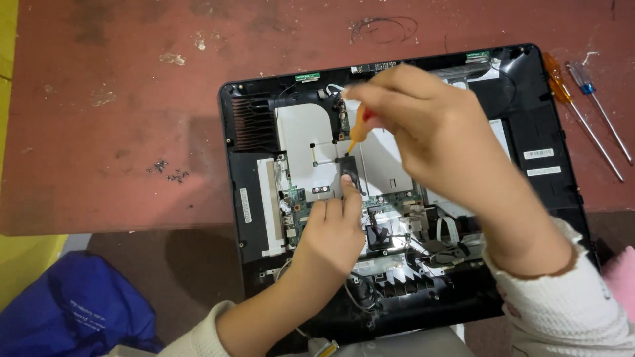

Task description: Disassembling the internal components of an all-in-one computer, including unscrewing parts and disconnecting internal cables.

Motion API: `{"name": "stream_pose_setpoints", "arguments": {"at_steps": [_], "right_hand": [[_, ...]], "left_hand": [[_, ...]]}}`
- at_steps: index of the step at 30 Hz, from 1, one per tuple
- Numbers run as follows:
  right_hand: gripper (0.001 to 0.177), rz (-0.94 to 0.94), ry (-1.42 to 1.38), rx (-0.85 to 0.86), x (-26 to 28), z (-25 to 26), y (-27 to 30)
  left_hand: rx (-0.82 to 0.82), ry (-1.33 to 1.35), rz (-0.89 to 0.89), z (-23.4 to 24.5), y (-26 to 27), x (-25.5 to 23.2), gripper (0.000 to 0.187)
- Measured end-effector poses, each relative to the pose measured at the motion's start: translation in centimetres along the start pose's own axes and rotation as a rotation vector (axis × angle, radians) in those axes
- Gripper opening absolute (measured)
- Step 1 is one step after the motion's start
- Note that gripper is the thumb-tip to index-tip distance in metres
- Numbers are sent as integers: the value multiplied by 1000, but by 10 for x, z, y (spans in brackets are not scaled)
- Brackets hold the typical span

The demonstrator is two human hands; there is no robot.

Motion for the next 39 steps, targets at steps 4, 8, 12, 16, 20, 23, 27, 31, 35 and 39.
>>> {"name": "stream_pose_setpoints", "arguments": {"at_steps": [4,8,12,16,20,23,27,31,35,39], "right_hand": [[46,3,-391,199,-4,-12,3],[34,-98,-551,70,-22,-16,17],[23,-178,-404,-136,-31,-6,32],[41,-87,-355,-63,-27,0,28],[37,-40,-385,-43,-24,-4,29],[40,-75,-513,-3,-22,-14,35],[37,-64,-497,-14,-18,-20,37],[43,-118,-484,-135,-21,-15,37],[38,-107,-661,38,-22,-19,32],[30,-83,-587,109,-25,-22,32]], "left_hand": [[-9,179,42,3,-3,11,22],[78,587,195,7,-12,42,41],[-8,811,170,40,-31,68,27],[49,927,293,31,-53,81,31],[15,1259,307,15,-65,74,36],[-85,1363,414,-27,-59,86,25],[11,1572,397,-37,-61,84,24],[-68,1577,291,-24,-65,85,30],[97,1355,403,-48,-59,86,16],[-11,1270,257,-22,-72,83,21]]}}
Point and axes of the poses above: each hand's wrist, its own y-axis away from the middle knuckle, its own z-axis out of the back of the hand, x = y × z, the point moved 10 cm from there along -y, towards the middle knuckle, and after that the axes turned 7 degrees about z, right-handed, at the moved point
